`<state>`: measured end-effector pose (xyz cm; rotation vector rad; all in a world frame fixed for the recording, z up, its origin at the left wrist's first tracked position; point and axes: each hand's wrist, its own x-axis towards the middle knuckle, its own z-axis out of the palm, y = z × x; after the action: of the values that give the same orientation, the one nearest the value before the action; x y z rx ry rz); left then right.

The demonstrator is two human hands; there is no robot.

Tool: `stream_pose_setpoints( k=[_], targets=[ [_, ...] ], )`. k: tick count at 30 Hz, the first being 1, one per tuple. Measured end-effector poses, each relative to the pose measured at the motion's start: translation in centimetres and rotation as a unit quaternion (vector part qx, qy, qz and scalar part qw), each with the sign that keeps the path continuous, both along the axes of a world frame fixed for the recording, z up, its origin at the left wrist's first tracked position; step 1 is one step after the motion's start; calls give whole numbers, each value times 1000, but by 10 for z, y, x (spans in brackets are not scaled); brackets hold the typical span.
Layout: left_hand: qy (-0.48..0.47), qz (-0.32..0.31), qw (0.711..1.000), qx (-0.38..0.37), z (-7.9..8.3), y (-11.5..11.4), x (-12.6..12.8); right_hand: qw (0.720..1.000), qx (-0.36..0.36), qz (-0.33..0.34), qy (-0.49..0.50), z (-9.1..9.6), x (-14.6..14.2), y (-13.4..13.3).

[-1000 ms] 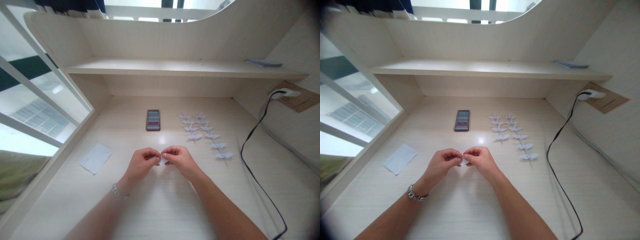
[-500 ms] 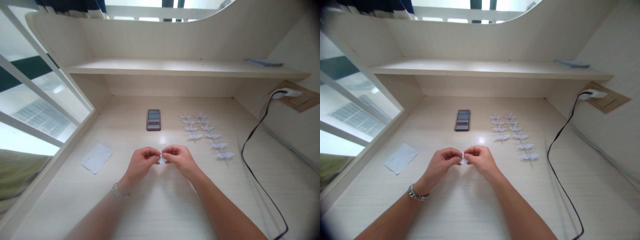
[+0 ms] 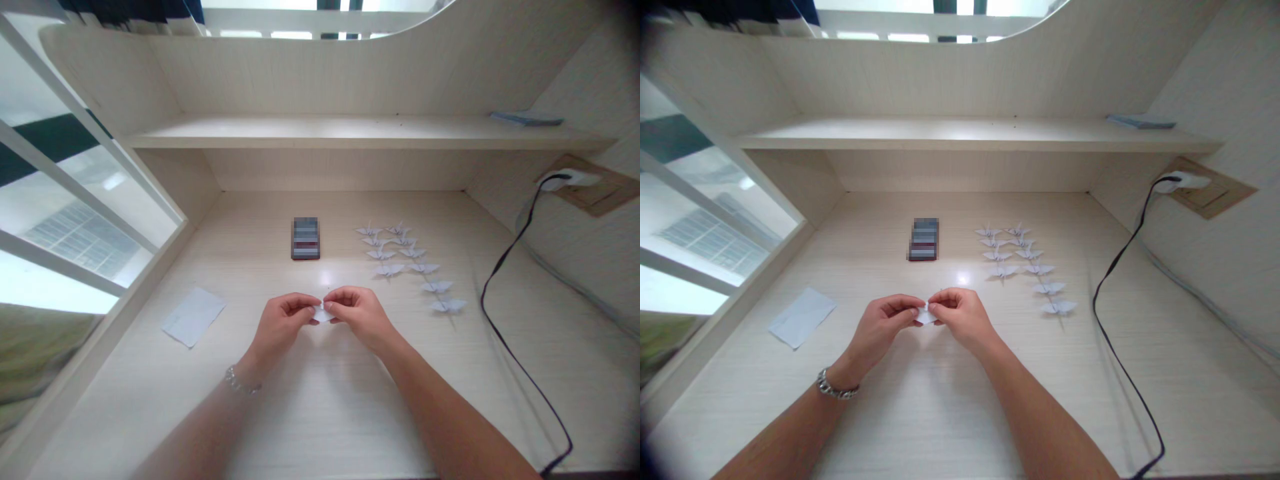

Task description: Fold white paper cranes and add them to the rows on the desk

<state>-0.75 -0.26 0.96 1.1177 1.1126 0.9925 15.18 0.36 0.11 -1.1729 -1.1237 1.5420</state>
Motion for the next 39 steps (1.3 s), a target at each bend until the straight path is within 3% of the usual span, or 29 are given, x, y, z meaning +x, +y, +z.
stream_pose_setpoints(
  k=[19, 28, 34, 39],
  targets=[
    [49, -1, 998, 40, -8, 1, -2, 999, 29, 6, -25, -6, -3, -1],
    [-80, 13, 996, -48, -3, 3, -3, 999, 47, -3, -17, -10, -2, -1],
    [-3, 8, 1000, -8, -5, 2, 0, 998, 56, 9, -22, -12, -3, -2],
    [-9, 8, 1000, -13, -4, 2, -2, 997, 66, 2, -29, -11, -1, 0]
  ],
)
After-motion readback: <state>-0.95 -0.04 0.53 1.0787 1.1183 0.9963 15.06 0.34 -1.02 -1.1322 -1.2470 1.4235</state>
